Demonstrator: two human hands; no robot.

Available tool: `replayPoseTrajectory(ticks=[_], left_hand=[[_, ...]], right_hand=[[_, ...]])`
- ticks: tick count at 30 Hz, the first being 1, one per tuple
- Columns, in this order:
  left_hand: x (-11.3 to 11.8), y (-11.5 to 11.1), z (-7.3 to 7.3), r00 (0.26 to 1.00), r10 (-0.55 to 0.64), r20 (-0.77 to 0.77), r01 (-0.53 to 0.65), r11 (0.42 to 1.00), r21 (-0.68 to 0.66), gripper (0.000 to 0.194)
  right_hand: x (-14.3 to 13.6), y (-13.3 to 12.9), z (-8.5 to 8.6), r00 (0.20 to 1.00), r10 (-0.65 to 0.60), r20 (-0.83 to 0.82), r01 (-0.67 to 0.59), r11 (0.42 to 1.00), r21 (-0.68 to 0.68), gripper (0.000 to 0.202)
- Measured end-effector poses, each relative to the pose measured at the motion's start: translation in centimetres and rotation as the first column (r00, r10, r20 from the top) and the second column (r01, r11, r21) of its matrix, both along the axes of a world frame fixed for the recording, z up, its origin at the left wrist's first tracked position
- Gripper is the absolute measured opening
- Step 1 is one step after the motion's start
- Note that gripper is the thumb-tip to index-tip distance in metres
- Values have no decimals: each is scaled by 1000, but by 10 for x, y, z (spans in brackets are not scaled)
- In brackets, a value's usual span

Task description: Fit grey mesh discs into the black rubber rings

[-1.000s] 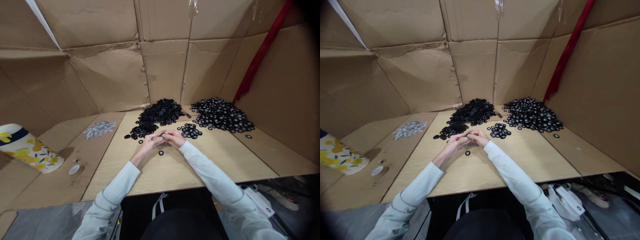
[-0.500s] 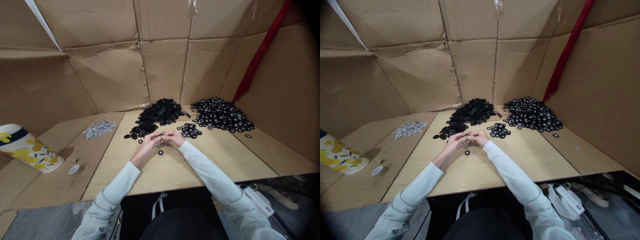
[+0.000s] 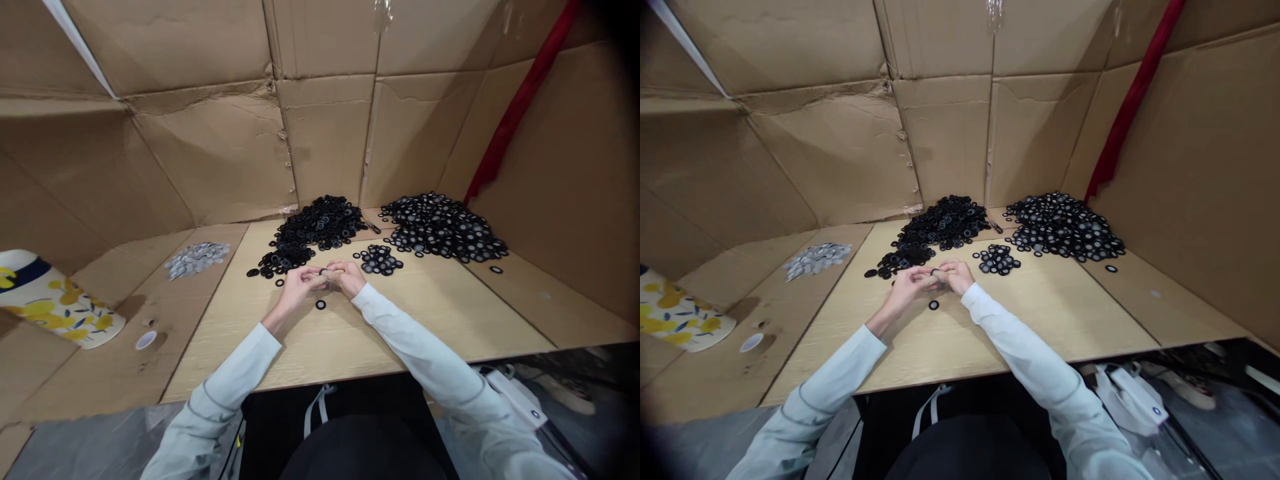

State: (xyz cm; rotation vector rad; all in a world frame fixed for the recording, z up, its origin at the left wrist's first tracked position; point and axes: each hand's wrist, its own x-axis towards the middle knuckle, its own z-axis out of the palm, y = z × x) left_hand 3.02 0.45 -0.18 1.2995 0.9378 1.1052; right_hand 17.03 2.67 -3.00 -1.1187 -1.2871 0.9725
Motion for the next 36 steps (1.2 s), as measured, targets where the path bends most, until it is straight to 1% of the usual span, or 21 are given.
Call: replayPoseTrajectory(ticks=[3, 7, 10, 15, 17, 19, 21, 23, 26, 28, 32, 34, 36], left_hand=[[0, 0, 2, 998, 20, -53, -15, 996, 91, 30], [-1, -1, 4, 993, 29, -114, -10, 986, 166, 28], [-2, -2, 8, 992, 79, -94, -63, 985, 160, 31], [-4, -3, 13, 986, 164, 34, -166, 980, 105, 45], [-6, -1, 12, 983, 178, 54, -182, 979, 93, 47], [-8, 0, 11, 986, 159, 53, -163, 984, 79, 47], [-10, 0, 11, 994, 107, 36, -109, 992, 65, 47], [-11, -1, 13, 998, 53, 16, -53, 997, 53, 51], [-12, -2, 16, 1000, 8, 6, -8, 999, 44, 57], [-11, -2, 16, 1000, 7, 20, -8, 999, 37, 55], [-9, 0, 12, 996, 46, 81, -47, 999, 15, 43], [-8, 1, 10, 996, 56, 66, -58, 998, 33, 38], [-7, 1, 9, 998, 61, 20, -62, 995, 82, 33]], right_hand=[[-4, 0, -5, 998, -55, -2, 55, 998, 15, 17], [-5, -1, -1, 997, -71, 26, 71, 997, 3, 18], [-4, -3, 4, 996, -53, 66, 50, 997, 54, 19], [-2, -8, 9, 984, -26, 176, 0, 989, 149, 19], [-2, -10, 10, 971, -17, 238, -34, 978, 207, 16], [-1, -13, 13, 954, -13, 299, -65, 965, 253, 14], [1, -16, 16, 931, -37, 362, -77, 952, 296, 13], [2, -19, 19, 902, -86, 423, -74, 934, 348, 12], [4, -21, 22, 861, -145, 487, -74, 912, 402, 13], [5, -21, 24, 838, -140, 527, -107, 905, 412, 14], [6, -20, 25, 770, -111, 628, -194, 897, 397, 12], [5, -20, 25, 722, -122, 681, -203, 904, 377, 13], [4, -21, 25, 663, -143, 735, -198, 913, 356, 15]])
